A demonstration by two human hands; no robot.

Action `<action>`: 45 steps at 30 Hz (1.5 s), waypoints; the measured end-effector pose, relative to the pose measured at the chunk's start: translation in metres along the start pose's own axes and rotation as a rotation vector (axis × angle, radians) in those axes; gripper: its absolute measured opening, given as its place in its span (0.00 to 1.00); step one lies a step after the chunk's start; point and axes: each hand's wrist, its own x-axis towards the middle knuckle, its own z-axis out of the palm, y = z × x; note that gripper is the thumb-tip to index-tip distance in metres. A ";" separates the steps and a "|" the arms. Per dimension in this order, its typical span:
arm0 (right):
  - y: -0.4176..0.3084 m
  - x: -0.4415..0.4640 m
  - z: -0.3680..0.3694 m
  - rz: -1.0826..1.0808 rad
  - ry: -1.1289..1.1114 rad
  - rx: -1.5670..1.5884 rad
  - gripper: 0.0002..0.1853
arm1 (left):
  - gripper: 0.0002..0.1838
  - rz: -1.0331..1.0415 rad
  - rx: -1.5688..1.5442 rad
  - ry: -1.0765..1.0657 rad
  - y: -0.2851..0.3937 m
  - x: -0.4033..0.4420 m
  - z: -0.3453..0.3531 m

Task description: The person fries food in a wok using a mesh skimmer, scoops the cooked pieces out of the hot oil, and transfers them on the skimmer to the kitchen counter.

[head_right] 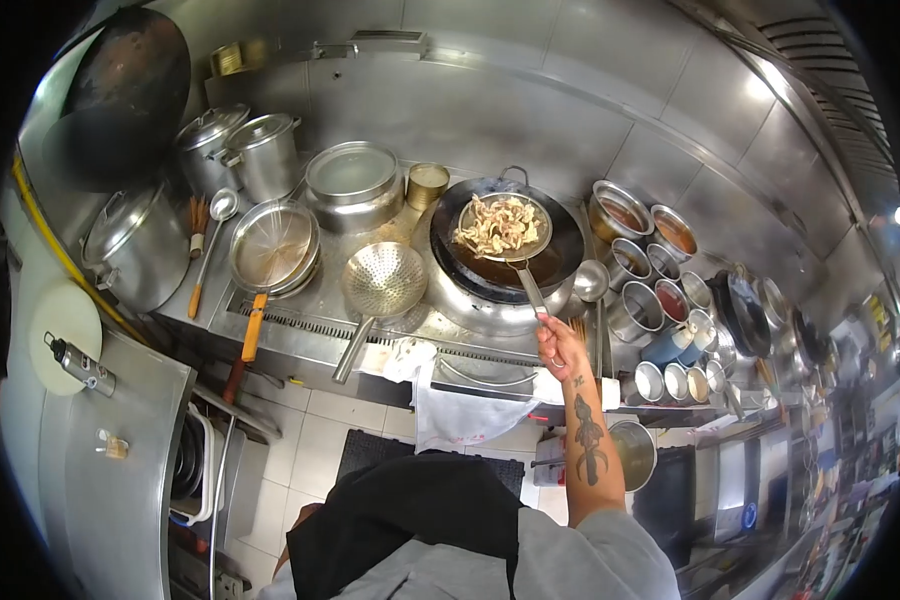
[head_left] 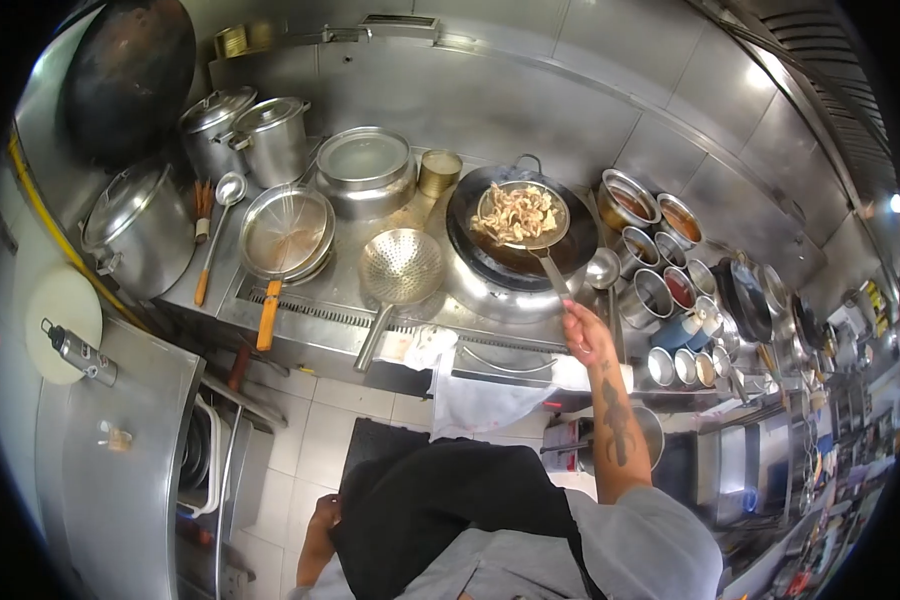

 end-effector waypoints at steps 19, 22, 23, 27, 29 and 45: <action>0.122 0.024 0.083 -0.067 0.040 -0.743 0.12 | 0.21 -0.065 0.110 0.095 -0.010 -0.002 -0.003; 0.136 0.034 0.088 -0.195 0.081 -1.003 0.11 | 0.20 -0.077 0.067 0.112 -0.022 -0.003 -0.004; 0.136 0.032 0.094 -0.230 0.084 -1.029 0.12 | 0.20 -0.082 0.064 0.112 -0.034 0.005 -0.006; 0.154 0.056 0.070 -0.606 0.040 -1.233 0.12 | 0.21 0.009 0.135 0.077 -0.069 0.024 -0.012; 0.131 0.044 0.090 -0.420 0.030 -1.143 0.12 | 0.21 -0.056 0.028 0.046 -0.054 0.010 -0.008; -0.017 0.028 0.038 -0.383 0.434 -0.838 0.13 | 0.17 0.046 0.015 -0.044 -0.045 0.056 -0.003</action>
